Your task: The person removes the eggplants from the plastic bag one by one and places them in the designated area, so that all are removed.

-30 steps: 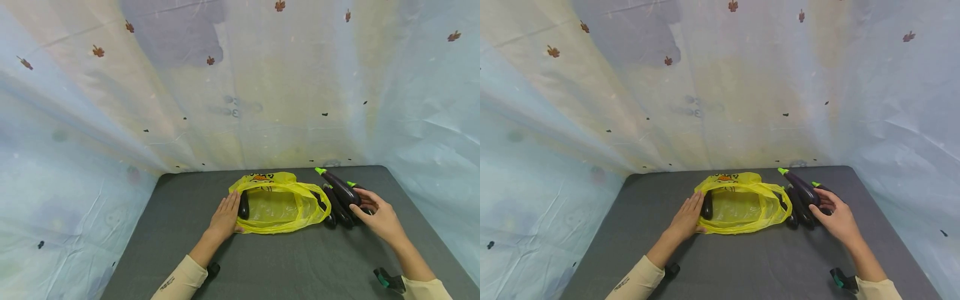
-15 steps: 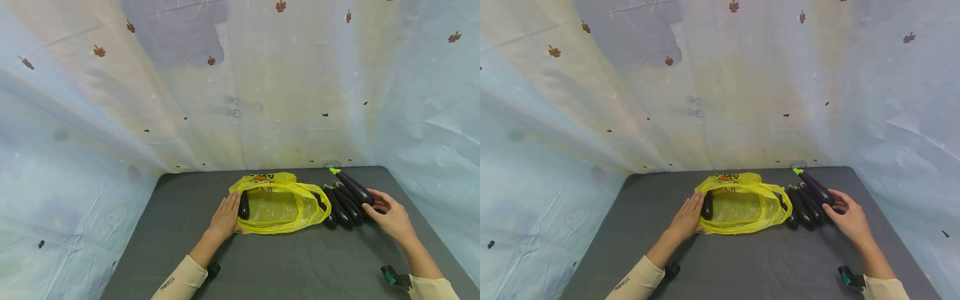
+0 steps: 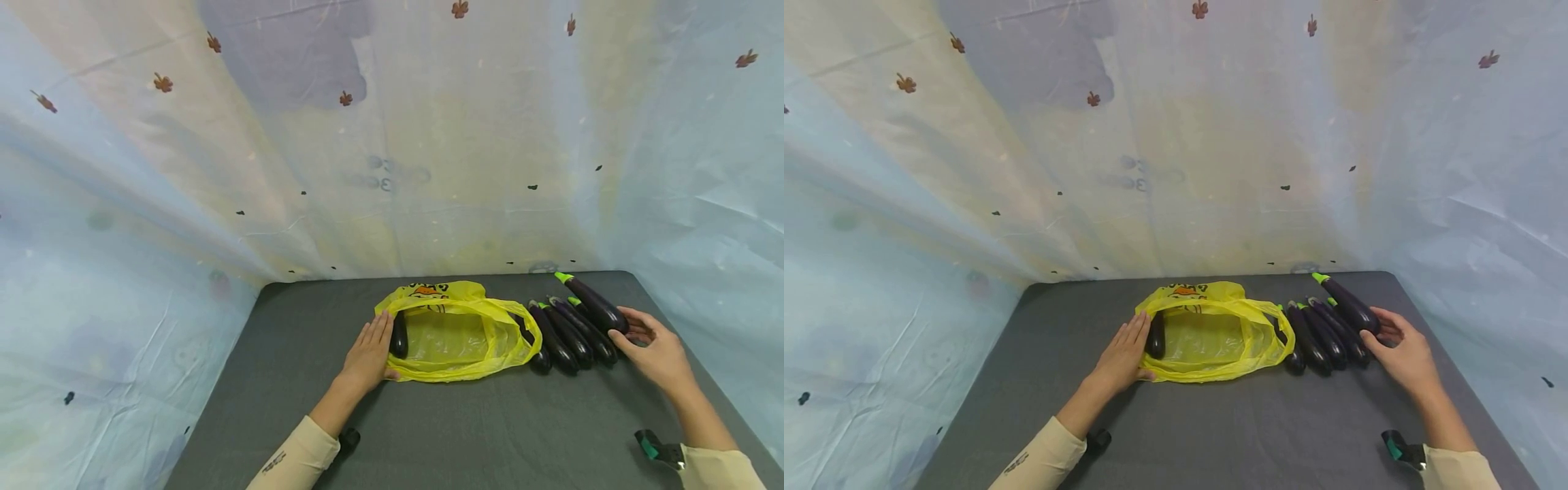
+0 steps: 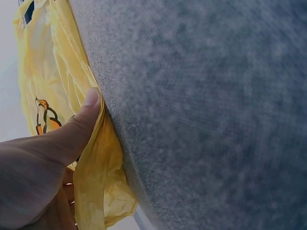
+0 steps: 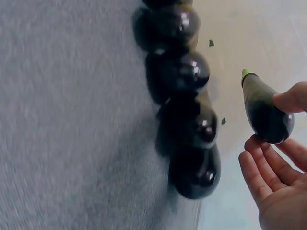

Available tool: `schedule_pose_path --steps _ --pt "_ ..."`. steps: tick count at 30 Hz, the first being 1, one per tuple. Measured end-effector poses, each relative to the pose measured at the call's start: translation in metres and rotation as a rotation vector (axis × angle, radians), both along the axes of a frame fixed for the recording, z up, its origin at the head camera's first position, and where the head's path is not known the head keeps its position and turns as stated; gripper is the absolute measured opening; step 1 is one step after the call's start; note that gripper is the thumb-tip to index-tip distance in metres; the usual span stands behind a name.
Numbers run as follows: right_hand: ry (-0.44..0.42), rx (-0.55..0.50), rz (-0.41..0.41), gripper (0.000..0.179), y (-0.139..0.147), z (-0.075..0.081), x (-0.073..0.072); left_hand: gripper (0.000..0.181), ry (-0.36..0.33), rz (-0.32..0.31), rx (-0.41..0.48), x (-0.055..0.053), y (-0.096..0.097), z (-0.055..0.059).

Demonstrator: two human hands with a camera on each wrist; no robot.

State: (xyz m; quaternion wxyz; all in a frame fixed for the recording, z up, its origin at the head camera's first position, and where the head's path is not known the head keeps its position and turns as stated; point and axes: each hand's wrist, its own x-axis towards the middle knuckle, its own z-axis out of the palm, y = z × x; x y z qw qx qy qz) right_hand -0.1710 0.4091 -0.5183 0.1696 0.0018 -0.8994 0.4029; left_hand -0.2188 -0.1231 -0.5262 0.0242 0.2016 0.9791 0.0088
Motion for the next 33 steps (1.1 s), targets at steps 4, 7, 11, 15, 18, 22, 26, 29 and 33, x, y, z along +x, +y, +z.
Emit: schedule_pose_path --steps 4,7,11,15,18,22,26,29,33 --pt "-0.045 0.007 -0.035 0.064 0.007 -0.001 0.001 0.126 0.002 -0.004 -0.005 0.000 0.000 0.000" --pt "-0.069 0.015 -0.055 0.065 0.012 -0.004 0.001 0.126 0.001 -0.003 -0.011 -0.001 0.000 0.000" --pt "-0.071 0.021 -0.069 0.065 0.018 -0.008 0.002 0.127 0.005 -0.002 -0.016 -0.002 0.000 -0.001" --pt "-0.064 0.016 -0.069 0.065 0.024 -0.010 0.002 0.126 0.009 0.003 -0.023 -0.002 0.001 -0.001" --pt "-0.077 0.013 -0.072 0.066 0.028 -0.011 0.001 0.127 0.009 0.006 -0.033 -0.002 0.001 -0.001" --pt "-0.110 0.019 -0.103 0.068 0.032 -0.012 0.002 0.127 0.004 0.007 -0.033 -0.002 0.001 -0.002" --pt "-0.145 0.026 -0.134 0.068 0.035 -0.012 0.003 0.126 0.006 0.004 -0.017 -0.001 0.000 -0.002" --pt "-0.164 0.044 -0.153 0.068 0.038 -0.014 0.002 0.126 0.009 -0.001 -0.010 -0.001 0.000 0.000" --pt "-0.179 0.063 -0.170 0.067 0.043 -0.018 0.001 0.125 0.009 -0.004 -0.009 0.000 0.000 0.000"
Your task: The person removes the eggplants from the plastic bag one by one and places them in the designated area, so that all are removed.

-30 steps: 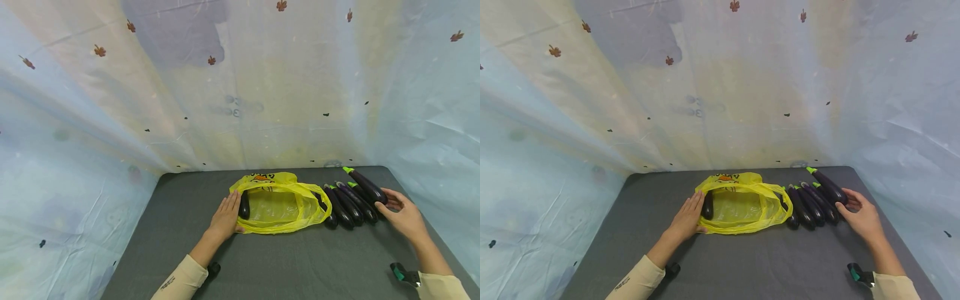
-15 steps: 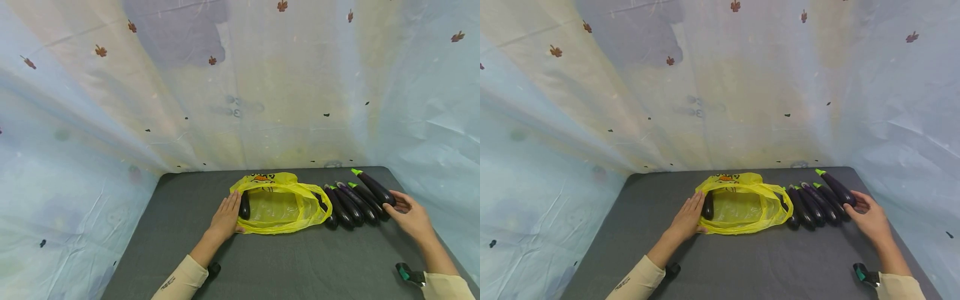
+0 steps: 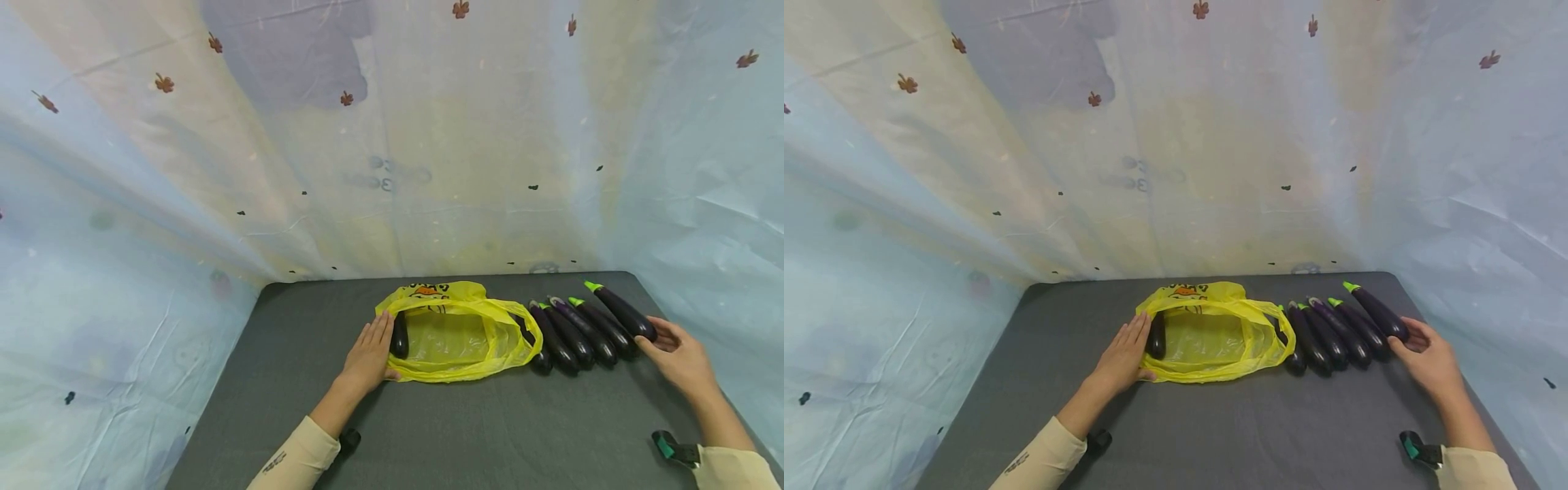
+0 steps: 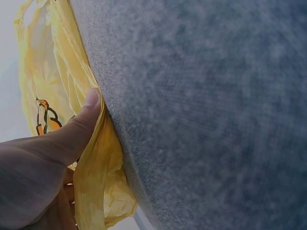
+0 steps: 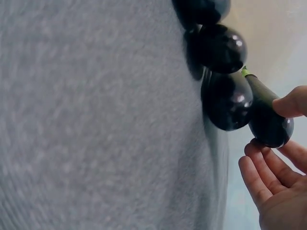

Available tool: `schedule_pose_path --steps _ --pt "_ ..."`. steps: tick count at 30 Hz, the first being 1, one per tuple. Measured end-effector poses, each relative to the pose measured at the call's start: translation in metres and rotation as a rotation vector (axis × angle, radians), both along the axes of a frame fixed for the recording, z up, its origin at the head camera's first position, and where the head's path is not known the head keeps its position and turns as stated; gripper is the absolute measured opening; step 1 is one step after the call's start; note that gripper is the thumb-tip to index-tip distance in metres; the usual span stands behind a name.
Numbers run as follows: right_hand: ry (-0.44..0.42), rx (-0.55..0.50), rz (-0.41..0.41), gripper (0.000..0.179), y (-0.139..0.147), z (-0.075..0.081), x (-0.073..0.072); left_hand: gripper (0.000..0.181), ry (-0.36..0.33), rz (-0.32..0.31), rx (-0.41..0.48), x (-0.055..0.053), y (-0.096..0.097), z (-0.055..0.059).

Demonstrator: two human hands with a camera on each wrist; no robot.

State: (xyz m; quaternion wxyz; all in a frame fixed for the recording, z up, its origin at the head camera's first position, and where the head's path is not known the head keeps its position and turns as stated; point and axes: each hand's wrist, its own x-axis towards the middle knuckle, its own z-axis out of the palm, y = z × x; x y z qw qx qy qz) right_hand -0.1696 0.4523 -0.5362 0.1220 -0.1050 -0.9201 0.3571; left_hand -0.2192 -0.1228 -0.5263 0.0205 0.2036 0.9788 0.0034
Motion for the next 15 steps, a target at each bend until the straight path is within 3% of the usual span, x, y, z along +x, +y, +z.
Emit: schedule_pose_path --steps 15 --pt "-0.042 0.019 -0.006 0.066 0.011 -0.015 0.000 0.125 0.005 0.010 -0.006 0.001 0.001 0.001"
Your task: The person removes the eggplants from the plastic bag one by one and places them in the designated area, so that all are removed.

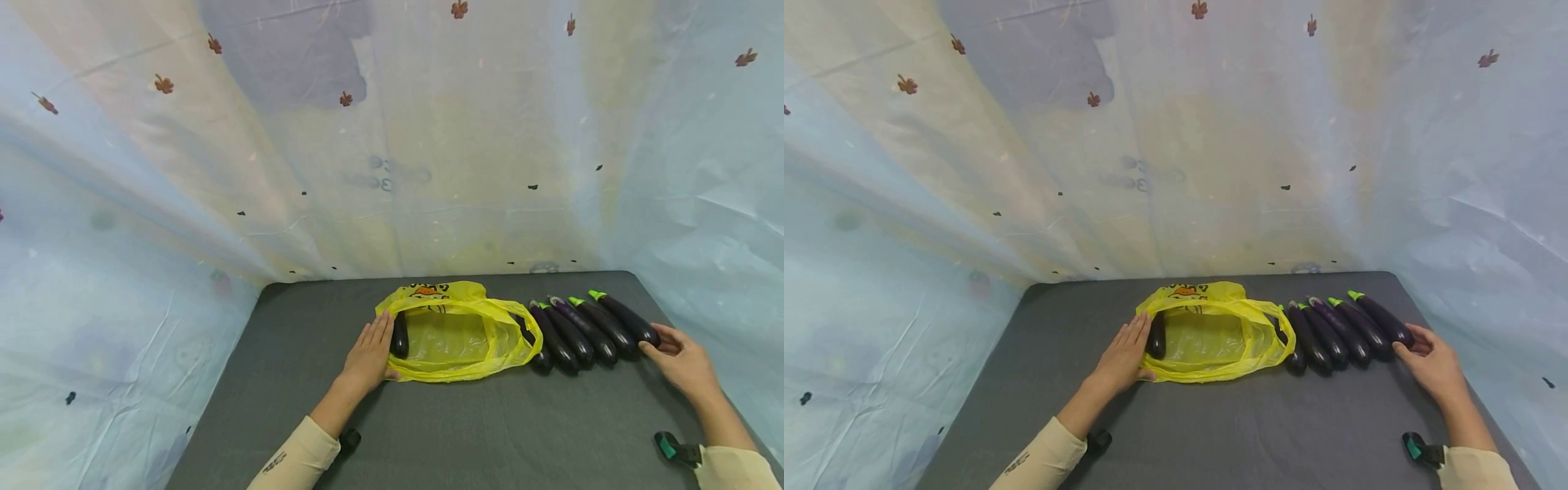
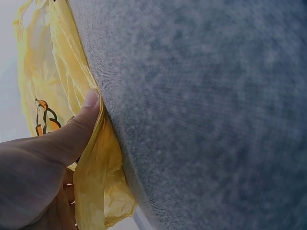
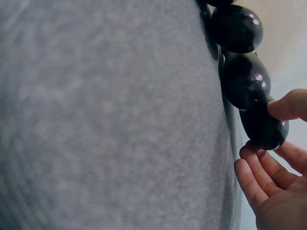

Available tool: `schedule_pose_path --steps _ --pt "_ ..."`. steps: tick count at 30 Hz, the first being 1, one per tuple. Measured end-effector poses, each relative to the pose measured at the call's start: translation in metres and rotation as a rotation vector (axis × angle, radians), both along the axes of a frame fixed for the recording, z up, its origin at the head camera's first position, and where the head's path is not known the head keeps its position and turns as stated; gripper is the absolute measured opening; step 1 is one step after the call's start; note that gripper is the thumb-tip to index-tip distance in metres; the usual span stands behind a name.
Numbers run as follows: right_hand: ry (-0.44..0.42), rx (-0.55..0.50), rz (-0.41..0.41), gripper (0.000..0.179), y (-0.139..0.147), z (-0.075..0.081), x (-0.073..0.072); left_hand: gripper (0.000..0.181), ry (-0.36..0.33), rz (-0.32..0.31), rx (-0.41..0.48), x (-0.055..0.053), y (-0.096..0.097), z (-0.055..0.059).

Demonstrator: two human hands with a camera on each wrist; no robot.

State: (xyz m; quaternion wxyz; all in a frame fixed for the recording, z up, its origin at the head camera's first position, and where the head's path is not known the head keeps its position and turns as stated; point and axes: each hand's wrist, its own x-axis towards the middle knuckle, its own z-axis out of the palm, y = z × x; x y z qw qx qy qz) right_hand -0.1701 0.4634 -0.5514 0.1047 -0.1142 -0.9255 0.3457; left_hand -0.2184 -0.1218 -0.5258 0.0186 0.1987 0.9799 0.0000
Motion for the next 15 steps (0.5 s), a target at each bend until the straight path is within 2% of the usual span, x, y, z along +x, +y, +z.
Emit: schedule_pose_path --steps 15 --pt "-0.009 0.002 0.023 0.065 0.0043 -0.0056 0.0002 0.124 -0.002 -0.008 0.022 0.0003 -0.0011 -0.0002"
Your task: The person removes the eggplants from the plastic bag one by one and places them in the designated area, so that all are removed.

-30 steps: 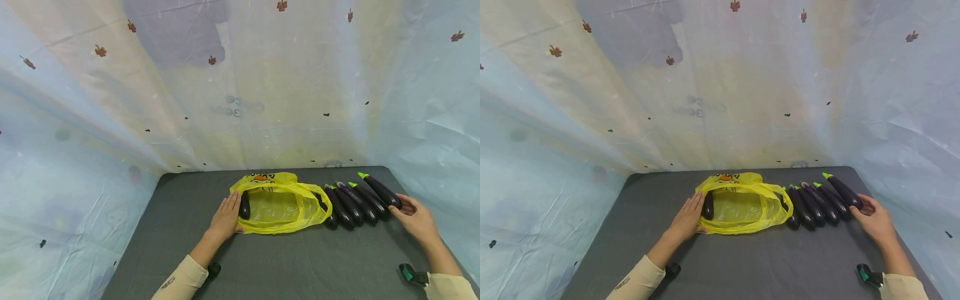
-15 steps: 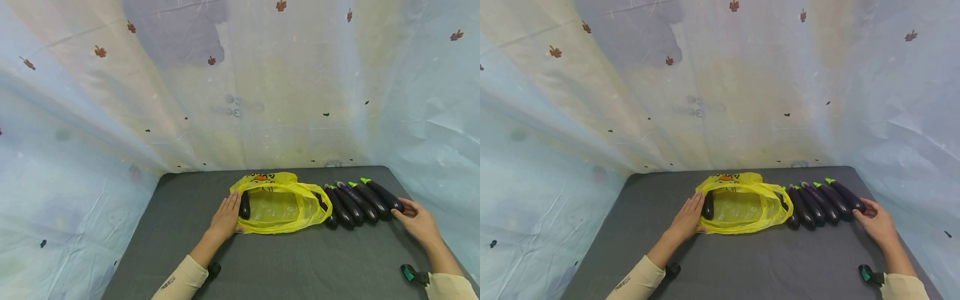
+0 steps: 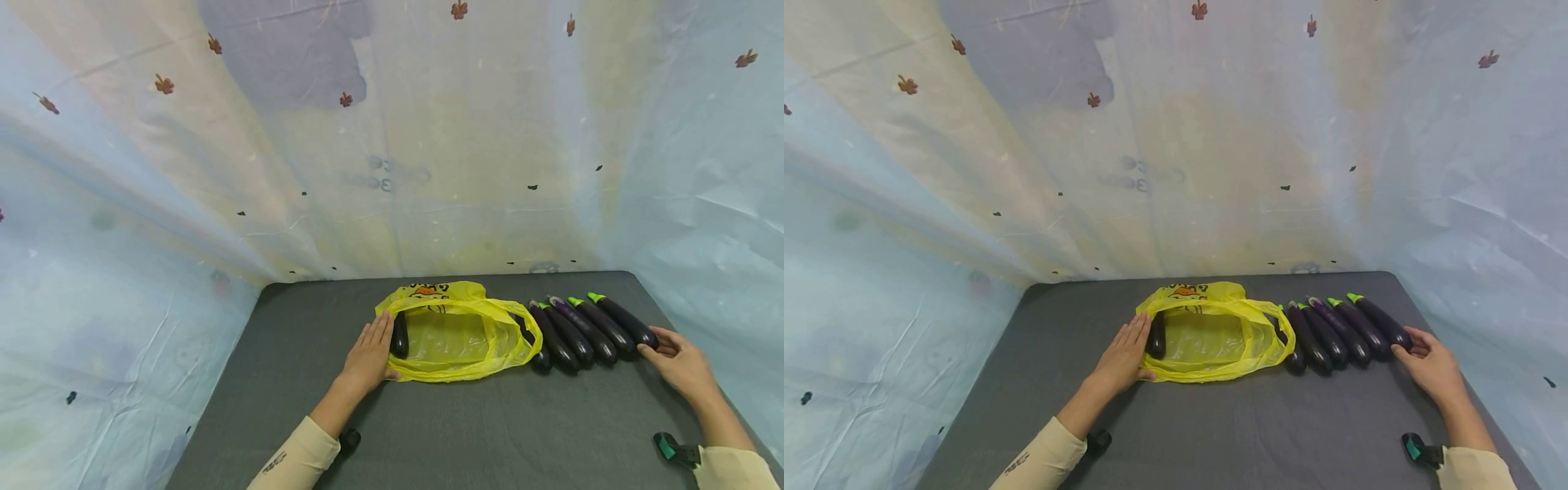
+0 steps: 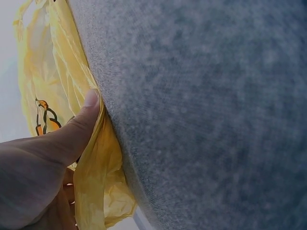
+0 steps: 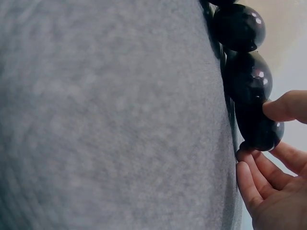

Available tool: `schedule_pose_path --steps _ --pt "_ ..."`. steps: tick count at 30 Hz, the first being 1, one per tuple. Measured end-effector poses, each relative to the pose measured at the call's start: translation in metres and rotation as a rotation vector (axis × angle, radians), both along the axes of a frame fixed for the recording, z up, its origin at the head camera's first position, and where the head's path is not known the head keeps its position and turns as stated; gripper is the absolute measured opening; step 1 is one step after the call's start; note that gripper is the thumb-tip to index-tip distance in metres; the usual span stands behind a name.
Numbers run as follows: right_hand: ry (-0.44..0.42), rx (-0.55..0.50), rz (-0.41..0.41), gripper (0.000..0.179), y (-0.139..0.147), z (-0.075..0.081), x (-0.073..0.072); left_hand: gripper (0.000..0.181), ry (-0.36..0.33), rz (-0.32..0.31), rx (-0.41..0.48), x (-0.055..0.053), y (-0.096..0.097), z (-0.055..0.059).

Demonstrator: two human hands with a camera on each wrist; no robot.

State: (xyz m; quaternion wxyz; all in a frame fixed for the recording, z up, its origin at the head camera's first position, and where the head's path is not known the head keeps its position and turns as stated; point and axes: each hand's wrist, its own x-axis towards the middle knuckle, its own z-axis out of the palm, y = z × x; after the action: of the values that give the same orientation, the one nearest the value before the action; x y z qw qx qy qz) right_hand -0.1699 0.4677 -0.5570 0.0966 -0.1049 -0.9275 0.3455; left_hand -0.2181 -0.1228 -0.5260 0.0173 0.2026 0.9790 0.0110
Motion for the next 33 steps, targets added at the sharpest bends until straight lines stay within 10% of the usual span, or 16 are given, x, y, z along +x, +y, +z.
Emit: schedule_pose_path --steps 33 --pt "0.021 -0.014 -0.037 0.069 -0.0004 0.0019 0.0042 0.126 -0.021 0.002 0.007 -0.0015 -0.0008 -0.0003"
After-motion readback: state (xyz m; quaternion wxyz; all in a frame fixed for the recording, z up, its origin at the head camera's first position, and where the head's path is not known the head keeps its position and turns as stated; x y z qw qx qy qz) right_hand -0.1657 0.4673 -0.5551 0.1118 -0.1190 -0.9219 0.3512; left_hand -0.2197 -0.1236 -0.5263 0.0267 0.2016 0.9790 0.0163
